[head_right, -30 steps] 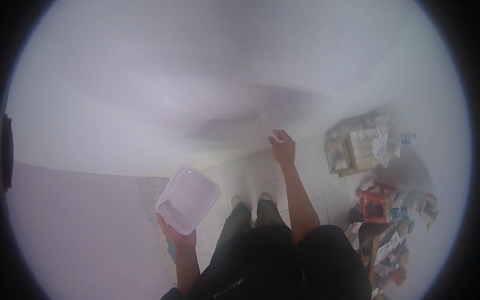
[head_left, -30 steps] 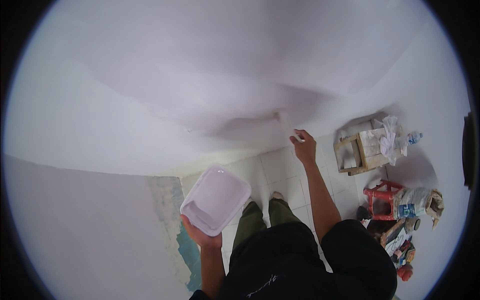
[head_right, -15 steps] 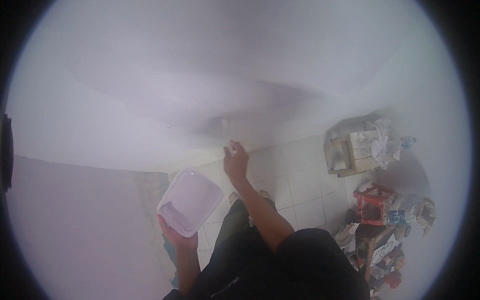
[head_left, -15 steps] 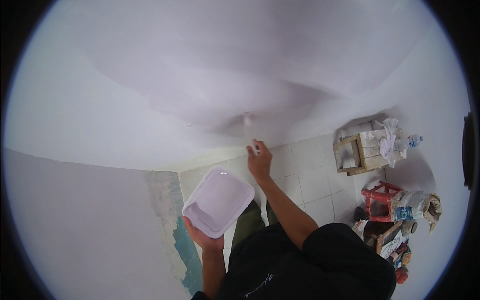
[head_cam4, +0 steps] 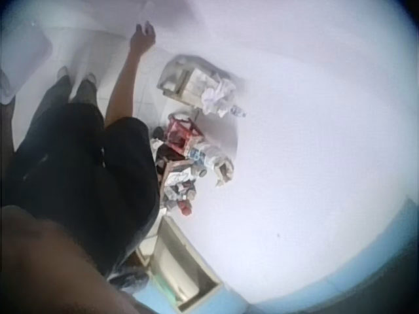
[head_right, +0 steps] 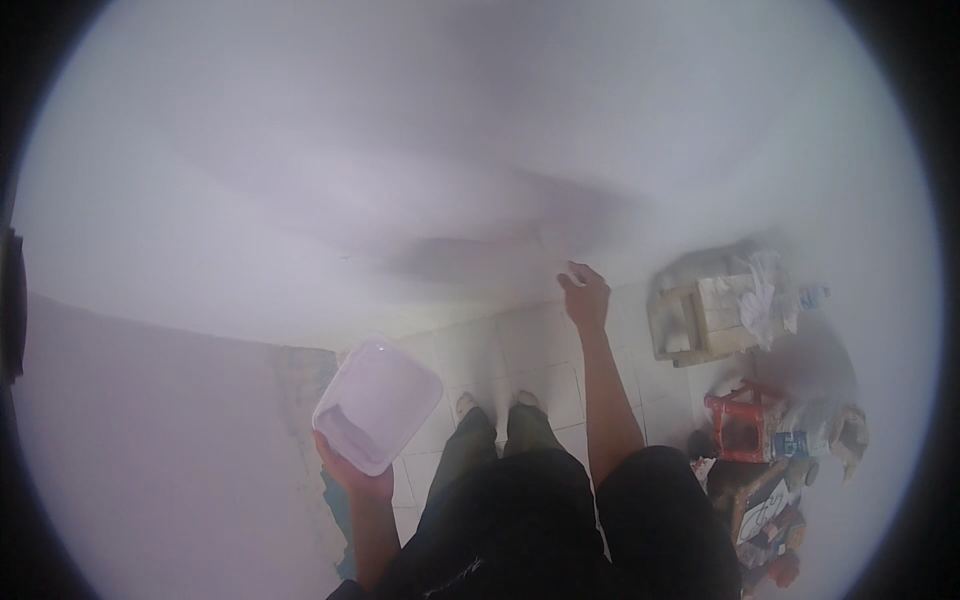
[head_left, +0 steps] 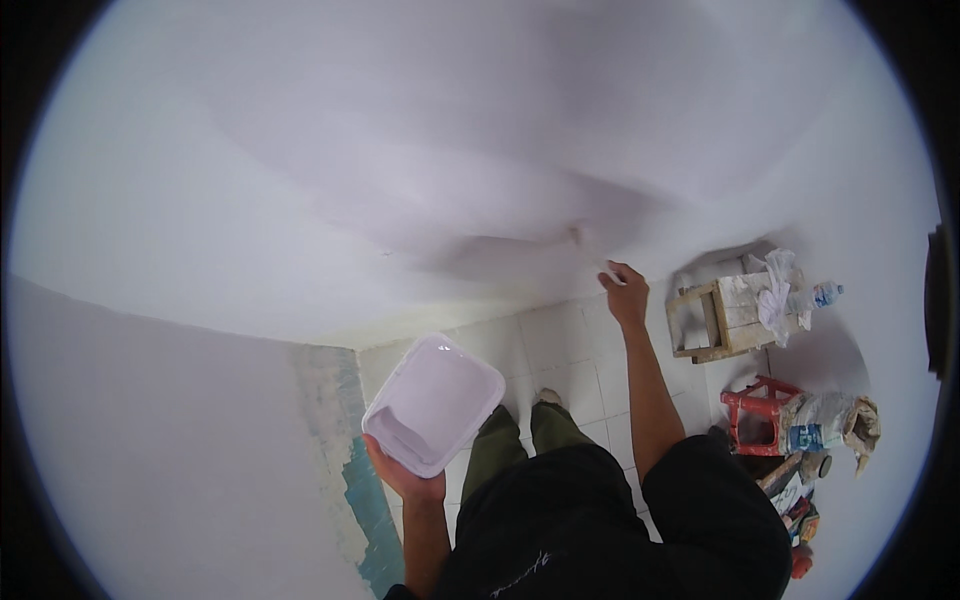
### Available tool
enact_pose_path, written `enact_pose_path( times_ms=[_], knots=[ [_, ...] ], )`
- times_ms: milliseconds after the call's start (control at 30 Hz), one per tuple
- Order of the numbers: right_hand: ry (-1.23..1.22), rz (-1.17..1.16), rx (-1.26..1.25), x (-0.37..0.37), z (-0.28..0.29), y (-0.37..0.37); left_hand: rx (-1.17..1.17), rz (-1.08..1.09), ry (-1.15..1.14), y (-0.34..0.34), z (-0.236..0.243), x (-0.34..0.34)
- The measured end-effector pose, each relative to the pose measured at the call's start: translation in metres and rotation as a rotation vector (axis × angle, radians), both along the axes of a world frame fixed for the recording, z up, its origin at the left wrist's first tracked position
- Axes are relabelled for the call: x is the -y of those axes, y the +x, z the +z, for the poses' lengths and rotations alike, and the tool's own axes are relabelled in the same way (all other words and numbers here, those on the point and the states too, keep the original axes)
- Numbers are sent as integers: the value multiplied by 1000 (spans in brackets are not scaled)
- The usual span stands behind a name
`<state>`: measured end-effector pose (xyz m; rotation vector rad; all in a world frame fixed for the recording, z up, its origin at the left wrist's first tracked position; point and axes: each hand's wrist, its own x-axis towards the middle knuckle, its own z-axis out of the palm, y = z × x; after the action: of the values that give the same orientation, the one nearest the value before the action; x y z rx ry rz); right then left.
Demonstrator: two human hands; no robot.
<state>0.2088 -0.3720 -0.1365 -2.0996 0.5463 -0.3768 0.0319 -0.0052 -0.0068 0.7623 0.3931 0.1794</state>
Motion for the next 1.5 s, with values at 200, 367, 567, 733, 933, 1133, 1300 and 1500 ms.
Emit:
enact_pose_path(
  times_ms=[200, 367, 567, 733, 933, 1133, 1300, 1500],
  knots=[
    [57, -314, 39, -9, -18, 3, -43, 70, -16, -8, 3, -4],
    [4, -187, 153, -108, -19, 7, 2, 30, 30, -10, 1, 0],
    [90, 242, 200, -187, 10, -5, -27, 22, -23, -8, 3, 2],
    [110, 245, 68, -137, 29, 14, -45, 69, 5, -7, 3, -3],
    [-89, 44, 111, -27, 11, 1, -40, 66, -16, -4, 7, -1],
    [-126, -253, 126, -18, -5, -8, -13, 47, 2, -9, 4, -5],
    [-39, -193, 153, -120, -4, 0, -14, 39, -1, -10, 2, -4],
    [99, -86, 207, -178, 19, -5, -50, -14, -20, -5, 16, 2]
  ],
)
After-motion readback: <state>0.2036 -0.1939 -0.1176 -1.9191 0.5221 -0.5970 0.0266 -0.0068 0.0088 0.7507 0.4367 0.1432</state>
